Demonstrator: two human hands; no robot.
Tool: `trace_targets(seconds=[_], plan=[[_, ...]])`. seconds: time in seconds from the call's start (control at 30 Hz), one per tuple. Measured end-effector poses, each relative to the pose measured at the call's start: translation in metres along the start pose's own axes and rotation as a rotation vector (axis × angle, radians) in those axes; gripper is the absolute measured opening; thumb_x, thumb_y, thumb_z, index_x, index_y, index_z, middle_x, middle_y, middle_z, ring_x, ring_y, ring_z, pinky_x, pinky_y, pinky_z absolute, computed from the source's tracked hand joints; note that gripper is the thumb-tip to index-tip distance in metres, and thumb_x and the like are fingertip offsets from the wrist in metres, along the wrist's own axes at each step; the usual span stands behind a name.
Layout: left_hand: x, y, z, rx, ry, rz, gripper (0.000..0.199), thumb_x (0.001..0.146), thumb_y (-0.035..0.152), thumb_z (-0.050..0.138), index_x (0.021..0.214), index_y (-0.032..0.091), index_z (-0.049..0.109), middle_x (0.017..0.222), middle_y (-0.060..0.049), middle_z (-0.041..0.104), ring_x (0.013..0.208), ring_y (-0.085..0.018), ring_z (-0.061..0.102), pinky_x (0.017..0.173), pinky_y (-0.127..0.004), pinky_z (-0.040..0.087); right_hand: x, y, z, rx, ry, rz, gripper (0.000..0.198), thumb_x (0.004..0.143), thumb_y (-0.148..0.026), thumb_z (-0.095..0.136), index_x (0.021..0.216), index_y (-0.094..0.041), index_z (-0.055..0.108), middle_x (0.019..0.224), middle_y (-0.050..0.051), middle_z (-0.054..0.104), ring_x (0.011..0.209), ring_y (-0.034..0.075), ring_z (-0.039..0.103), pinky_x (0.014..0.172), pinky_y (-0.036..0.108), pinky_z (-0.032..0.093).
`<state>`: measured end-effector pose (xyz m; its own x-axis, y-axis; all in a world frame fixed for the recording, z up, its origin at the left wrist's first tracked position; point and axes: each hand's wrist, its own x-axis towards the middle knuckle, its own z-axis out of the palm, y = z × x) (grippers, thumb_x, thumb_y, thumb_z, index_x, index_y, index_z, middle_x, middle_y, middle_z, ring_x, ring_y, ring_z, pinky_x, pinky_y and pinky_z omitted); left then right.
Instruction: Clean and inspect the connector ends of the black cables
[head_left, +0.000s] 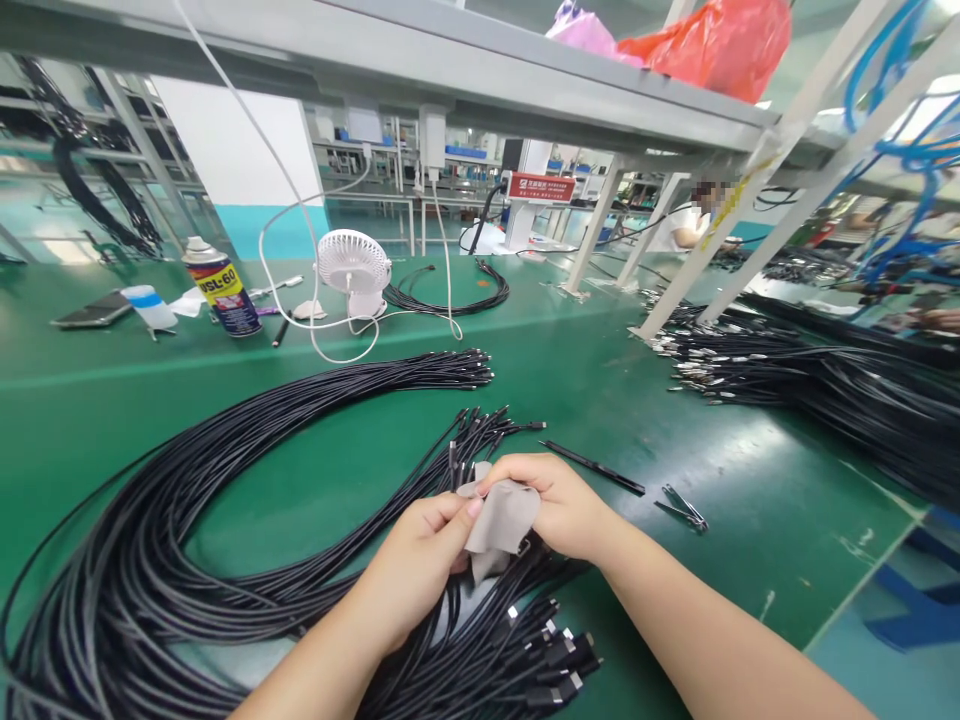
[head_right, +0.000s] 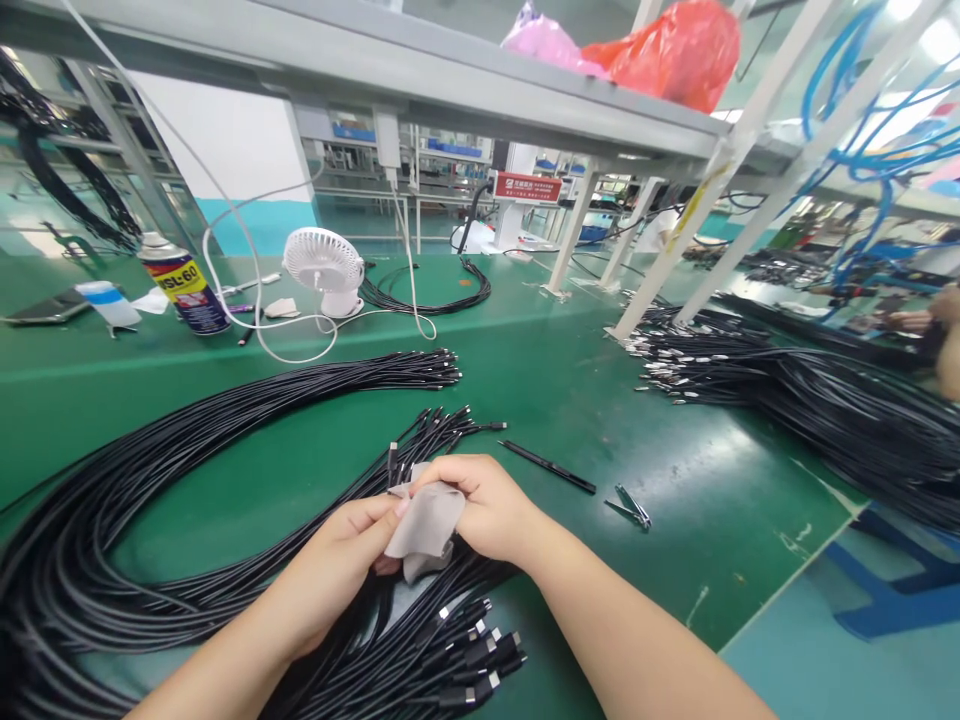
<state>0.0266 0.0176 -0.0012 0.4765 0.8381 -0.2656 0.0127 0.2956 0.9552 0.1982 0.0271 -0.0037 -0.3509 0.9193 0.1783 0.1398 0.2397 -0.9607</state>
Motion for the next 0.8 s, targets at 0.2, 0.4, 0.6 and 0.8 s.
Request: trace_targets(seconds=[0.2,0.4,0.6,0.8], plan=[[0.0004,-0.004,-0.0016,0.035,-0.006,0.018,0.048,0.078,0.06,0.056,0.055,0.019,0.047,0.052,0.006,0.034,0.053,-0.011,0.026,0.053,-0.026,0.021,0.002,0.0084,-0.0033,0.106,0.062,0.088,0.014,0.07,-0.026,0.074,0.078,-0.018,0.065,0.074,0.001,0.067,0.064,0.013,0.06,0.059,0.024,0.046],[-0.0012,-0.0042,-0.0023,0.085,-0.034,0.065,0.046,0.084,0.055,0.051,0.056,0.019,0.046,0.056,0.005,0.035,0.054,-0.011,0.027,0.053,-0.027,0.022,0.0051,0.0062,0.0003,0.301,0.241,0.017,0.055,0.052,-0.015,0.085,0.09,-0.024,0.046,0.079,-0.007,0.056,0.059,0.006,0.05,0.051,0.016,0.039],[-0.0015,-0.0043,-0.0028,0.125,-0.032,0.068,0.046,0.084,0.056,0.049,0.059,0.019,0.047,0.056,0.005,0.034,0.054,-0.011,0.027,0.053,-0.027,0.021,0.0042,0.0035,-0.0042,0.115,0.185,-0.052,0.019,0.067,-0.029,0.08,0.07,-0.018,0.064,0.078,0.002,0.059,0.068,0.012,0.056,0.061,0.024,0.046],[0.0004,-0.0052,-0.0014,0.133,-0.014,0.071,0.046,0.083,0.058,0.049,0.058,0.019,0.046,0.054,0.006,0.032,0.054,-0.012,0.026,0.054,-0.027,0.021,0.0027,-0.0005,-0.0052,0.047,0.052,-0.082,0.019,0.075,-0.037,0.074,0.076,-0.019,0.073,0.077,0.005,0.067,0.07,0.016,0.063,0.064,0.028,0.051]])
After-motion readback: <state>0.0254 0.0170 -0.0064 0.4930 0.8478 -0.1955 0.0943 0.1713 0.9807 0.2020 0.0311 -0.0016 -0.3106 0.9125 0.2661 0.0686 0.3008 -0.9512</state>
